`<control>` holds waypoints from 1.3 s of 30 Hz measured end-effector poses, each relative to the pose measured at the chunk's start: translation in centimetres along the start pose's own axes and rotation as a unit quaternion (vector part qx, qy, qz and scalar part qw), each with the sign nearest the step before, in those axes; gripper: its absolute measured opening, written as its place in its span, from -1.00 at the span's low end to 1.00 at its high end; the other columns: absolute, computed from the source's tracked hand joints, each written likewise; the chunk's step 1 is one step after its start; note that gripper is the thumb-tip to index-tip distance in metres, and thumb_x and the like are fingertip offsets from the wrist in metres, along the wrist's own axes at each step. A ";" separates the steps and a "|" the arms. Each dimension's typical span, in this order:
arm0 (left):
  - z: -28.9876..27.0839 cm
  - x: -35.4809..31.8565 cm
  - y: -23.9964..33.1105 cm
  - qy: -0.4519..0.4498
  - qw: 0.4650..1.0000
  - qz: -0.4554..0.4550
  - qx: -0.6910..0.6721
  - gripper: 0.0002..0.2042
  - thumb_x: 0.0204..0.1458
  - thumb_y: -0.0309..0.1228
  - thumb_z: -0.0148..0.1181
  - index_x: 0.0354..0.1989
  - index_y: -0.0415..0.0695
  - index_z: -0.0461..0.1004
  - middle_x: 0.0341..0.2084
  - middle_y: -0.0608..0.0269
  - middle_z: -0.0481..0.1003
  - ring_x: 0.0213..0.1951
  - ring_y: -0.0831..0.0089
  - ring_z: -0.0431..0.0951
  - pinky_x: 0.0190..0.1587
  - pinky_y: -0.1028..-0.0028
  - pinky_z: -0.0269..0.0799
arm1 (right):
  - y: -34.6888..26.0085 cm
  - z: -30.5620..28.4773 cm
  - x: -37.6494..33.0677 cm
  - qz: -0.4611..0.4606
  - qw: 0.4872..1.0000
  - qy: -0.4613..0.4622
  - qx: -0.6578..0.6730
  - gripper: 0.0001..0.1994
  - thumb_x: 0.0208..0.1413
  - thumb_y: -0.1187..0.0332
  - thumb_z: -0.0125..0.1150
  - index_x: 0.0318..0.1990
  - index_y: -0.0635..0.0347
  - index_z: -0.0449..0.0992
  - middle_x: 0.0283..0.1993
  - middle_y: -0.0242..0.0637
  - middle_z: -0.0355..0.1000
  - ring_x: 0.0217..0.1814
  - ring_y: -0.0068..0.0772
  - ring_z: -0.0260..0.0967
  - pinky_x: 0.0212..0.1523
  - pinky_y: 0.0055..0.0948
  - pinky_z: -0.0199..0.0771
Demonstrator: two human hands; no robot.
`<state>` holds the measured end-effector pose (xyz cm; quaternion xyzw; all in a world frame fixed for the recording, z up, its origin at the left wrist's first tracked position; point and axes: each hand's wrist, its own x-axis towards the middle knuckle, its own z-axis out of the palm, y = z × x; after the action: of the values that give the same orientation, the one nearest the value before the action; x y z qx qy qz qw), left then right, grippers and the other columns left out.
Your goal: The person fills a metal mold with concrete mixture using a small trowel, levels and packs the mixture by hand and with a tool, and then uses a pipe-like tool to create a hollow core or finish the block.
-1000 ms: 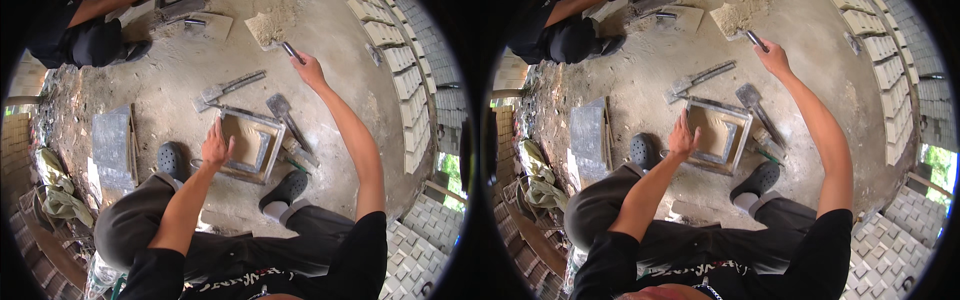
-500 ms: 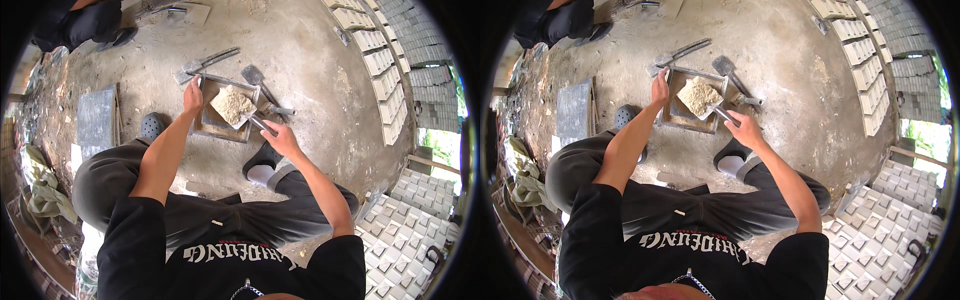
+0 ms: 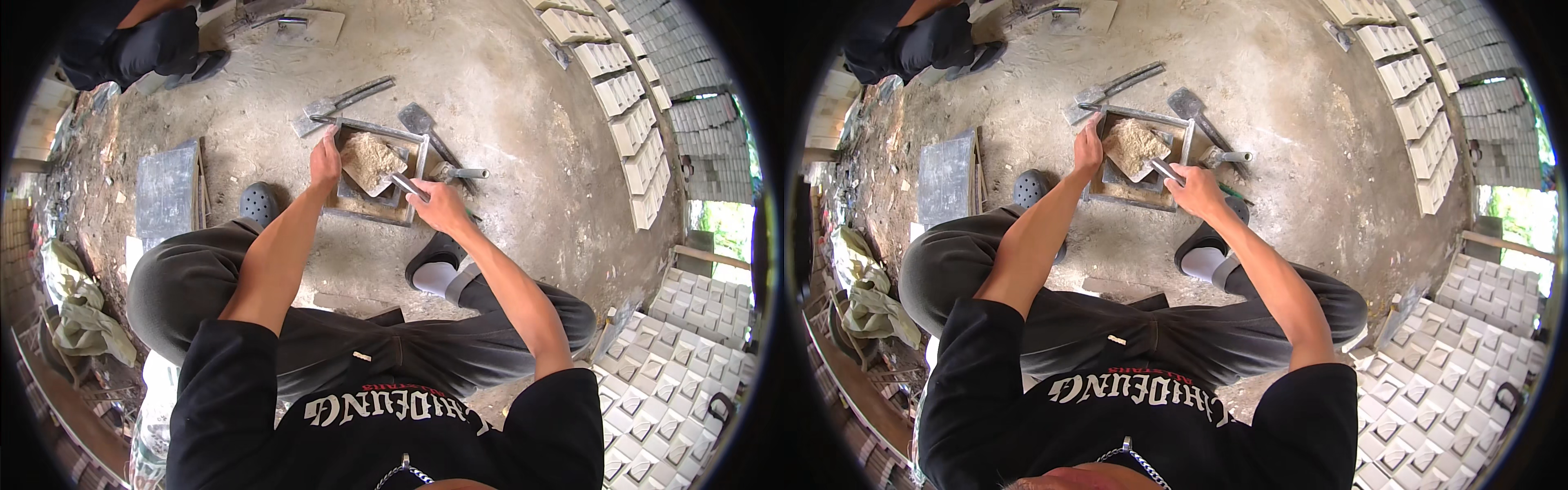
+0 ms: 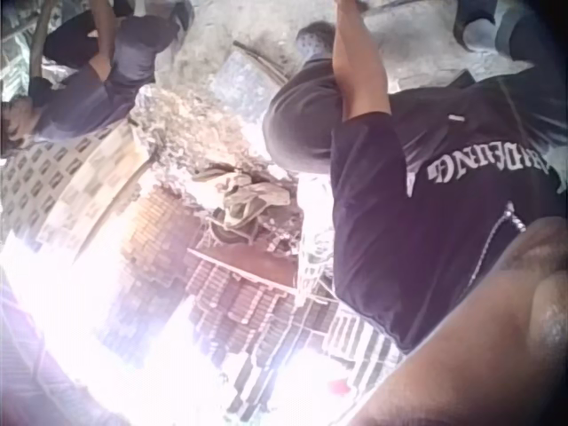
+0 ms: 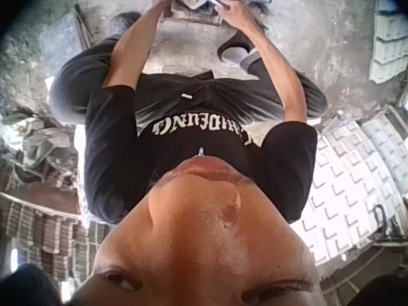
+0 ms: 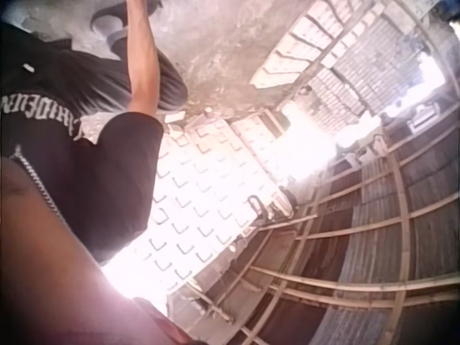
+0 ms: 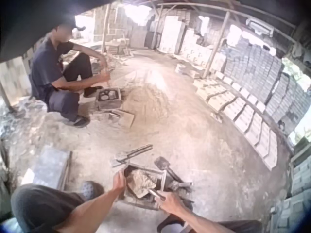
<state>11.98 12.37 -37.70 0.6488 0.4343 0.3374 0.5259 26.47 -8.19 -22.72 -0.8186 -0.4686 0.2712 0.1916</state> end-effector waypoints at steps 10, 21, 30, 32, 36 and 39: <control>-1.2 -1.0 0.3 -0.004 0.996 0.039 0.078 -0.51 0.36 -0.21 -0.37 0.16 -0.24 0.43 0.09 -0.17 0.45 0.18 -0.07 0.40 0.22 0.22 0.28 | -0.6 -0.3 -0.3 -0.008 1.000 -0.002 0.010 -0.69 0.14 0.22 0.18 -0.03 0.16 0.56 -0.46 0.07 0.51 -0.42 0.02 0.54 -0.37 -0.15 0.47; -1.6 -2.7 -0.1 -0.054 0.988 0.084 0.120 -0.53 0.35 -0.20 -0.33 0.19 -0.25 0.38 0.21 -0.11 0.36 0.29 -0.01 0.28 0.32 0.25 0.16 | 0.4 0.5 0.2 -0.007 0.999 0.015 0.040 -0.70 0.12 0.21 0.19 -0.07 0.18 0.59 -0.53 0.01 0.51 -0.55 -0.06 0.50 -0.43 -0.19 0.47; -2.1 -3.2 -1.8 -0.082 0.941 0.231 0.233 -0.54 0.29 -0.29 -0.19 0.27 -0.31 0.25 0.27 -0.14 0.27 0.35 -0.04 0.18 0.37 0.19 0.07 | 0.5 -2.0 -1.9 0.013 1.000 0.018 0.006 -0.68 0.10 0.24 0.20 -0.02 0.16 0.59 -0.45 0.07 0.52 -0.45 0.00 0.53 -0.39 -0.19 0.47; -2.3 -3.6 -2.4 -0.071 0.927 0.267 0.253 -0.53 0.26 -0.31 -0.15 0.29 -0.31 0.21 0.29 -0.15 0.24 0.36 -0.04 0.16 0.39 0.16 0.04 | 0.3 -2.5 -2.2 0.007 1.000 0.012 -0.018 -0.68 0.10 0.24 0.20 -0.03 0.16 0.59 -0.46 0.07 0.51 -0.45 0.02 0.52 -0.38 -0.16 0.47; -2.6 -4.5 -2.7 -0.074 0.918 0.250 0.297 -0.50 0.24 -0.32 -0.10 0.32 -0.28 0.16 0.33 -0.14 0.17 0.39 -0.03 0.10 0.41 0.12 -0.03 | -0.2 -2.1 -1.8 -0.028 0.999 0.025 -0.039 -0.69 0.10 0.24 0.21 -0.04 0.16 0.59 -0.49 0.05 0.50 -0.45 0.04 0.51 -0.36 -0.12 0.47; -2.9 -4.9 -2.5 -0.072 0.924 0.215 0.309 -0.48 0.23 -0.31 -0.09 0.34 -0.26 0.15 0.35 -0.10 0.15 0.41 0.01 0.07 0.42 0.12 -0.07 | -2.1 -2.7 -0.6 0.015 0.999 -0.036 -0.031 -0.69 0.10 0.24 0.21 -0.03 0.13 0.59 -0.51 0.04 0.49 -0.43 0.07 0.51 -0.33 -0.11 0.48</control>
<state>6.92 9.20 -39.38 0.8793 0.3284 0.2439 0.2441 26.51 -7.84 -19.26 -0.8209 -0.4710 0.2887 0.1449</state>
